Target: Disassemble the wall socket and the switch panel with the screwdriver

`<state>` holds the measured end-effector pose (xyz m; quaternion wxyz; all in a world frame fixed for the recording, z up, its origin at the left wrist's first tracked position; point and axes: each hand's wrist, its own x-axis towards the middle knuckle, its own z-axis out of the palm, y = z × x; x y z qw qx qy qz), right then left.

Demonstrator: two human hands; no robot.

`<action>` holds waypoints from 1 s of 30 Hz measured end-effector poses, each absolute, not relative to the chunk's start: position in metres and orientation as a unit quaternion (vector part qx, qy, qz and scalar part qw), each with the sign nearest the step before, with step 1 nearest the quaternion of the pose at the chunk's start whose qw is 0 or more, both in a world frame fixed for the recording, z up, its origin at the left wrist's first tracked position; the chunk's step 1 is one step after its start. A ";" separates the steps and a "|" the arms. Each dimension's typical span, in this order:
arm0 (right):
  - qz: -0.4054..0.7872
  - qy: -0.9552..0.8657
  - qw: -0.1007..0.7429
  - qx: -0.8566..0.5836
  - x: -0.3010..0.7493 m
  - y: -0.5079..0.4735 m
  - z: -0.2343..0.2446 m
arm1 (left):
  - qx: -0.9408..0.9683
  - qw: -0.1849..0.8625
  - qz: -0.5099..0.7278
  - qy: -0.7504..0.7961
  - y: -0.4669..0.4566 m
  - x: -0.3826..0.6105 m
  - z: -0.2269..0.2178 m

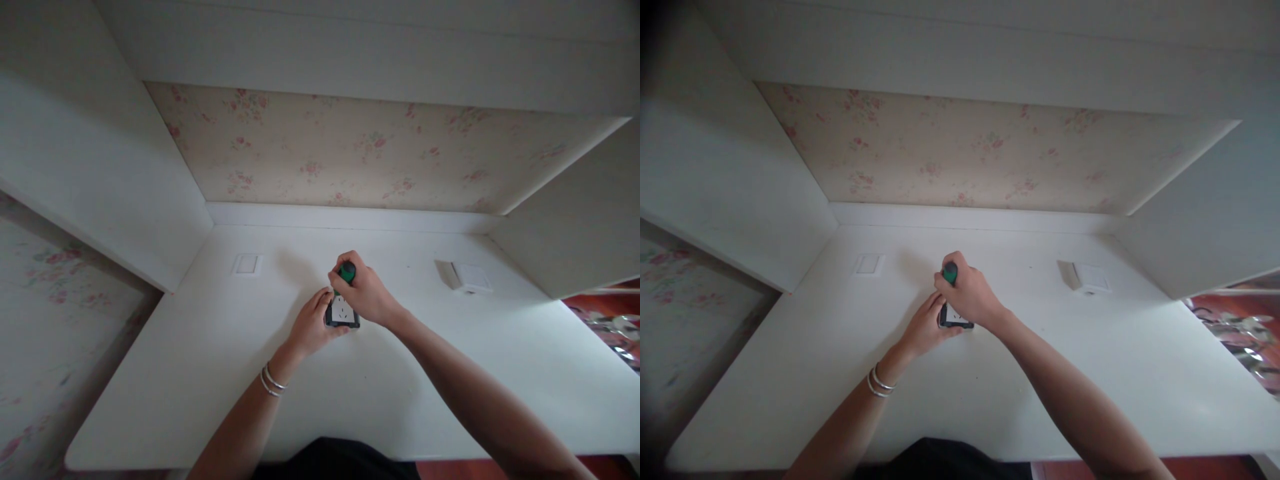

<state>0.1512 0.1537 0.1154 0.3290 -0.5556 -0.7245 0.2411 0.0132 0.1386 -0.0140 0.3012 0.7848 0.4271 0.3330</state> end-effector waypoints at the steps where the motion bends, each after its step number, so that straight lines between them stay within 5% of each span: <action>1: 0.261 -0.721 0.334 -0.548 0.154 0.155 0.116 | 0.784 0.298 0.333 0.431 0.138 0.013 -0.015; 10: 0.345 -0.734 0.319 -0.490 0.162 0.160 0.120 | 0.781 0.295 0.329 0.441 0.137 0.014 -0.018; 22: 0.121 -0.745 0.314 -0.575 0.152 0.156 0.126 | 0.785 0.288 0.333 0.436 0.137 0.014 -0.019; 30: 0.191 -0.806 0.264 -0.495 0.161 0.159 0.137 | 0.782 0.293 0.332 0.440 0.138 0.013 -0.016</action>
